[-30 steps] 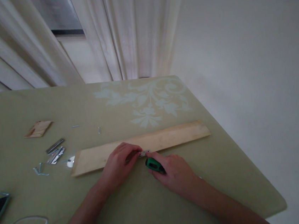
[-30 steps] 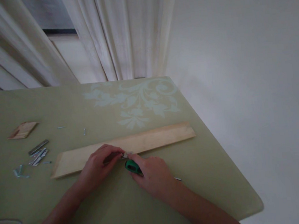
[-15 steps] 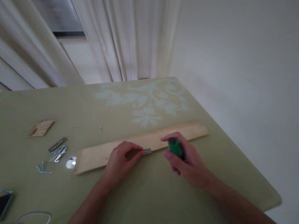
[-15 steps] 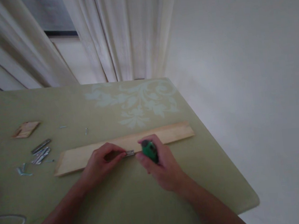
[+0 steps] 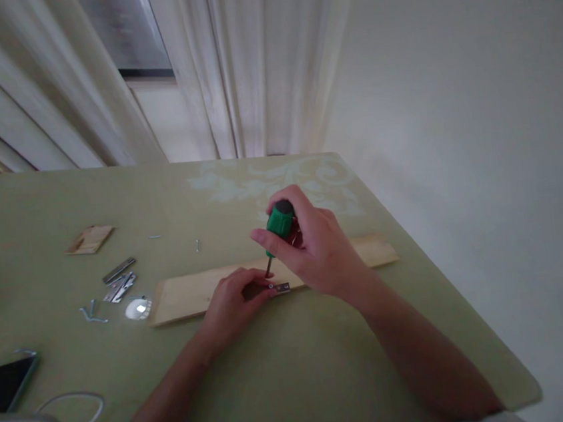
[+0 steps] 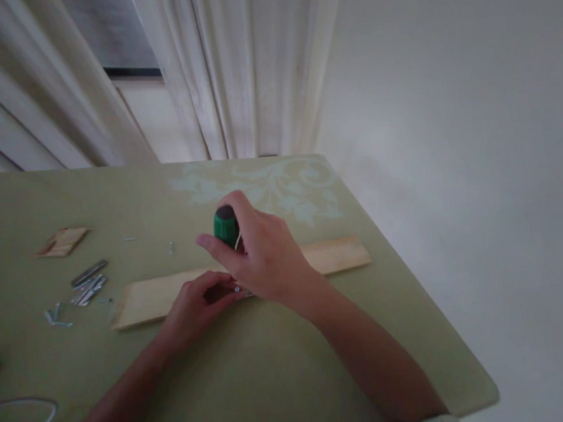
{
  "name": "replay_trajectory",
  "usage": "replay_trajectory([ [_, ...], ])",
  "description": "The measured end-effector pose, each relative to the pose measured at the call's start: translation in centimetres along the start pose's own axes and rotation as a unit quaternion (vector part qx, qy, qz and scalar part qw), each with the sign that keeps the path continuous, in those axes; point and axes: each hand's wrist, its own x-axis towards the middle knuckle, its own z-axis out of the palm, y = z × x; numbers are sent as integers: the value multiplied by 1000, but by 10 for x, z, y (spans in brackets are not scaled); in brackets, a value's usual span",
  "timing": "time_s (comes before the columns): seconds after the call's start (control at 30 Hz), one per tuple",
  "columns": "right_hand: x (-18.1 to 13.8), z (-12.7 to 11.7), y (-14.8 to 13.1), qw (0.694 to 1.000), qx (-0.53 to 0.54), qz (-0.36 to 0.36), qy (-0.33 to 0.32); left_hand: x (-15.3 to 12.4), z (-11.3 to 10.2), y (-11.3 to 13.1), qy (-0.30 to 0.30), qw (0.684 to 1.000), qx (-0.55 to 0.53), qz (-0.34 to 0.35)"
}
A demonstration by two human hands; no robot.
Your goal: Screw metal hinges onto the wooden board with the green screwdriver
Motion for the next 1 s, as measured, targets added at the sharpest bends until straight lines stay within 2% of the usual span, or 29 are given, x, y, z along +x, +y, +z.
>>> replay_trajectory([
  [0.07, 1, 2, 4, 1000, -8, -3, -10, 0, 1, -1, 3, 1000, -9, -5],
  [0.27, 0, 5, 12, 1000, 4, -2, -25, 0, 1, -3, -4, 998, 57, 4],
  [0.57, -2, 2, 6, 996, -12, -79, -48, 0, 0, -1, 8, 999, 52, 12],
  [0.73, -5, -7, 2, 990, -1, -94, -107, 0, 2, -3, 32, 998, 54, 21],
  [1.0, -11, -19, -8, 981, -40, -103, -160, -1, 2, -2, 39, 996, 70, 40],
])
